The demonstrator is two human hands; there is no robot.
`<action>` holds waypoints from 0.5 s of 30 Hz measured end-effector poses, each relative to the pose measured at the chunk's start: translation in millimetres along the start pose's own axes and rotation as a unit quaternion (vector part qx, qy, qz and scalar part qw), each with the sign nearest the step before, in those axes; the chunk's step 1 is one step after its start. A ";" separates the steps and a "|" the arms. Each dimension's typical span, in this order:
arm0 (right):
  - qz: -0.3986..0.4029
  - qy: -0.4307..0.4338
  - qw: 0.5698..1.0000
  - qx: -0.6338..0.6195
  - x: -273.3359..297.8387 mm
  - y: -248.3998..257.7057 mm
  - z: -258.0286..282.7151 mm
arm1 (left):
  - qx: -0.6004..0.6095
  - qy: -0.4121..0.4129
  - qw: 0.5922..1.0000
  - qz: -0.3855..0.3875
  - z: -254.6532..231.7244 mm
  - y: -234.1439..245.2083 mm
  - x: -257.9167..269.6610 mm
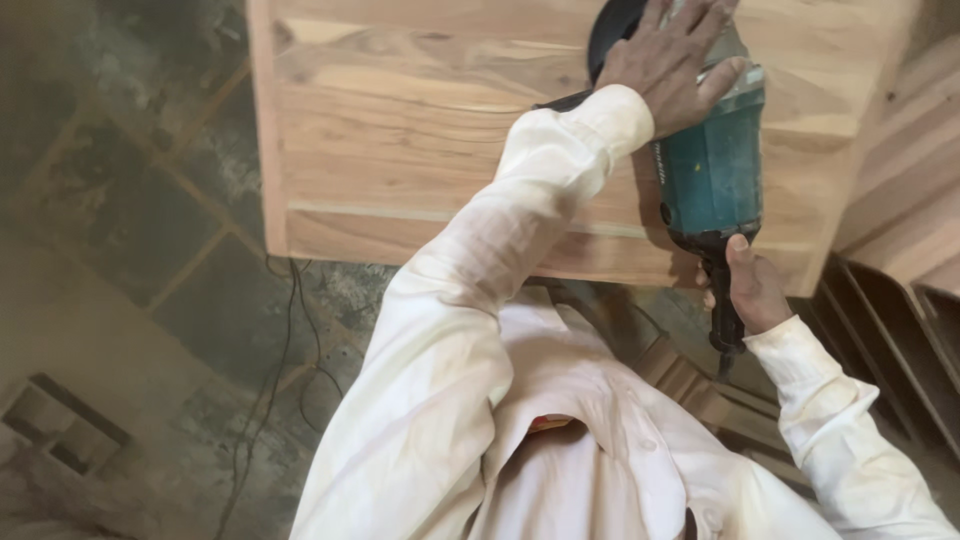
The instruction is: The person sands the surface of a wooden tabletop using a power sander, moving the tool across the grain and checking the smoothness with their hand.
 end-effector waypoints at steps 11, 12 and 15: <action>0.102 0.058 0.983 0.143 -59.6 -129.8 128.4 | -0.023 0.169 0.984 -0.057 150.2 202.2 96.8; 0.115 0.074 0.976 0.170 -63.0 -144.4 144.0 | -0.055 0.156 0.982 -0.088 159.7 221.6 106.2; 0.148 0.102 0.957 0.225 -67.9 -182.8 180.2 | -0.079 0.168 0.974 -0.131 187.3 262.9 141.9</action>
Point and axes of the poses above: each hand's wrist, its own x-axis away from the middle knuckle, its own y-axis out of the back of the hand, z = x × y, the point moved 8 cm from there along -x, towards the middle knuckle, and after that the axes turned 14 degrees about x, right-handed, at the moved point
